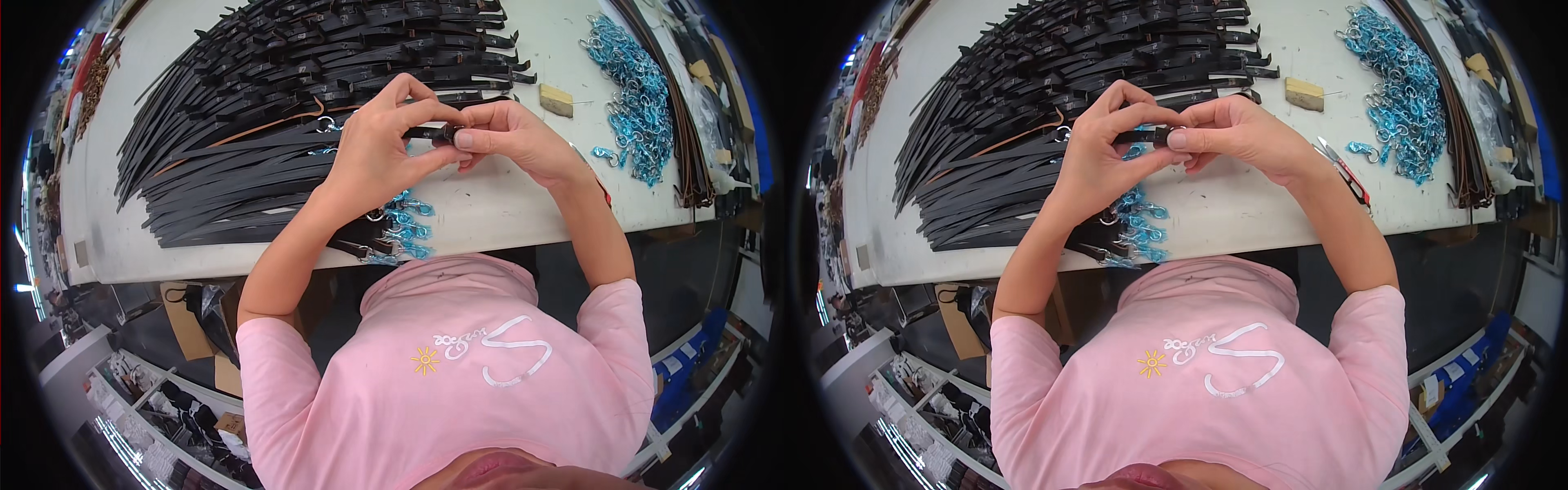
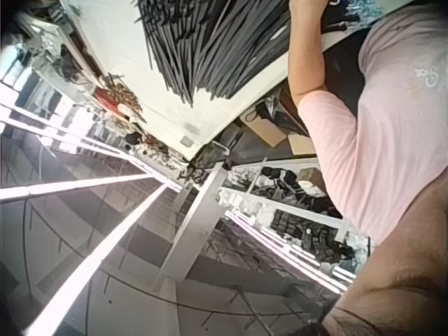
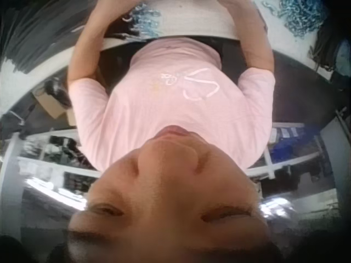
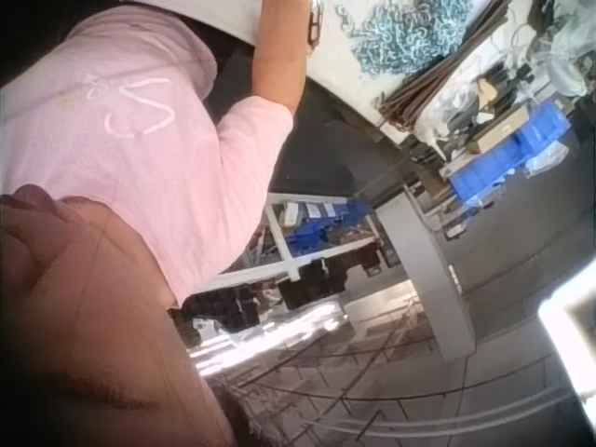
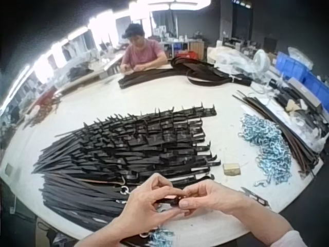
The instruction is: The person assembles keychains by attaching metal clasps to black leather straps. They repeatedly pick up a strap and a clasp, thread the strap through the clasp, and secure it. The person uses a utility knife to trim the ends of the leather straps after assembly. The finished keychains are placed in a pile on the table.
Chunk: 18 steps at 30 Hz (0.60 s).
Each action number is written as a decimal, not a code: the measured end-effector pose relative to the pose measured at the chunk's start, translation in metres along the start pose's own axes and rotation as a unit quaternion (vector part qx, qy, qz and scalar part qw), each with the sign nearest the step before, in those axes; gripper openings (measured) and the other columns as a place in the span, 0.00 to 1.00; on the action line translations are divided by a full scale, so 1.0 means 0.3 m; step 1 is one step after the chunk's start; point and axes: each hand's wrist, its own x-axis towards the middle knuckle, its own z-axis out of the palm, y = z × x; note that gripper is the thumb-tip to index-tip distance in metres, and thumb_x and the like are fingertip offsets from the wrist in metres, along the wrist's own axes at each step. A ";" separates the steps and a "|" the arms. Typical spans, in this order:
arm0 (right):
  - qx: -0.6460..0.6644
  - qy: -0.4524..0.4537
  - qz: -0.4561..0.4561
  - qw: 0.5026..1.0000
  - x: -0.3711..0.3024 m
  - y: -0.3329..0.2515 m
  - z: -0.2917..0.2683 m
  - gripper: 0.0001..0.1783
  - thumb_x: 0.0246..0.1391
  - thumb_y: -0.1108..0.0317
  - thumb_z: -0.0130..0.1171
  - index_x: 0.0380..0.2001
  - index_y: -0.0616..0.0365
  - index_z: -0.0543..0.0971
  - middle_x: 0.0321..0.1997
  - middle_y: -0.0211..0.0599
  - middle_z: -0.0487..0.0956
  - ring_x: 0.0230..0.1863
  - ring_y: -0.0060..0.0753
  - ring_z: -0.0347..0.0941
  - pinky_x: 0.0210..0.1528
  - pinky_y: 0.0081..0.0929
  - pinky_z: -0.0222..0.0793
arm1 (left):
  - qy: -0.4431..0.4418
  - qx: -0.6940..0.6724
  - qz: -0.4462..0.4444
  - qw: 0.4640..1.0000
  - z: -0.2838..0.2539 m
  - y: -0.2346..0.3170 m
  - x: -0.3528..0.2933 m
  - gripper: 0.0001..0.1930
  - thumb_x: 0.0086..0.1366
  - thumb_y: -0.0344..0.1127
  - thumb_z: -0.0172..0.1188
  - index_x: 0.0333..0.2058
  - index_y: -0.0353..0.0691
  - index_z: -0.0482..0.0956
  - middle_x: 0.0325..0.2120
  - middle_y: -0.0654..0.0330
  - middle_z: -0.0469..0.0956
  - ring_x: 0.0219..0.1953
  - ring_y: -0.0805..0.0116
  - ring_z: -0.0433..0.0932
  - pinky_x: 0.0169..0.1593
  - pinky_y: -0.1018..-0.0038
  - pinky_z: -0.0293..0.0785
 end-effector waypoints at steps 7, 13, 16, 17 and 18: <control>-0.046 0.038 -0.036 0.998 0.015 0.033 -0.001 0.16 0.59 0.58 0.66 0.40 0.61 0.84 0.31 0.28 0.82 0.34 0.18 0.78 0.44 0.20 0.75 | 0.001 0.023 -0.021 0.999 0.026 0.033 -0.010 0.22 0.47 0.36 0.78 0.44 0.44 0.86 0.36 0.65 0.75 0.33 0.73 0.74 0.32 0.79 0.69; -0.038 0.065 -0.026 0.997 0.001 0.014 -0.013 0.17 0.61 0.59 0.65 0.43 0.62 0.83 0.31 0.29 0.82 0.34 0.20 0.79 0.43 0.18 0.75 | -0.050 0.009 -0.047 0.998 -0.060 -0.024 -0.010 0.13 0.55 0.27 0.71 0.41 0.40 0.86 0.30 0.68 0.78 0.24 0.82 0.68 0.24 0.83 0.59; -0.052 0.067 -0.022 0.996 -0.002 0.007 -0.010 0.15 0.62 0.61 0.62 0.44 0.62 0.82 0.31 0.29 0.82 0.34 0.20 0.79 0.41 0.18 0.74 | -0.021 0.007 -0.028 0.999 -0.042 -0.027 -0.012 0.11 0.56 0.26 0.70 0.39 0.39 0.86 0.27 0.68 0.78 0.22 0.83 0.65 0.22 0.82 0.56; -0.057 0.066 -0.020 0.996 -0.003 0.002 -0.009 0.14 0.63 0.63 0.62 0.44 0.62 0.82 0.31 0.29 0.82 0.33 0.20 0.79 0.40 0.18 0.74 | -0.022 -0.003 -0.036 0.999 -0.040 -0.030 -0.013 0.11 0.56 0.26 0.70 0.39 0.39 0.86 0.27 0.68 0.78 0.22 0.84 0.65 0.22 0.82 0.55; -0.057 0.066 -0.012 0.996 -0.003 0.002 -0.009 0.14 0.63 0.63 0.61 0.45 0.62 0.82 0.30 0.29 0.81 0.33 0.20 0.79 0.40 0.18 0.73 | -0.023 -0.013 -0.044 0.999 -0.040 -0.033 -0.013 0.11 0.56 0.26 0.70 0.39 0.39 0.86 0.27 0.68 0.78 0.22 0.84 0.65 0.22 0.82 0.55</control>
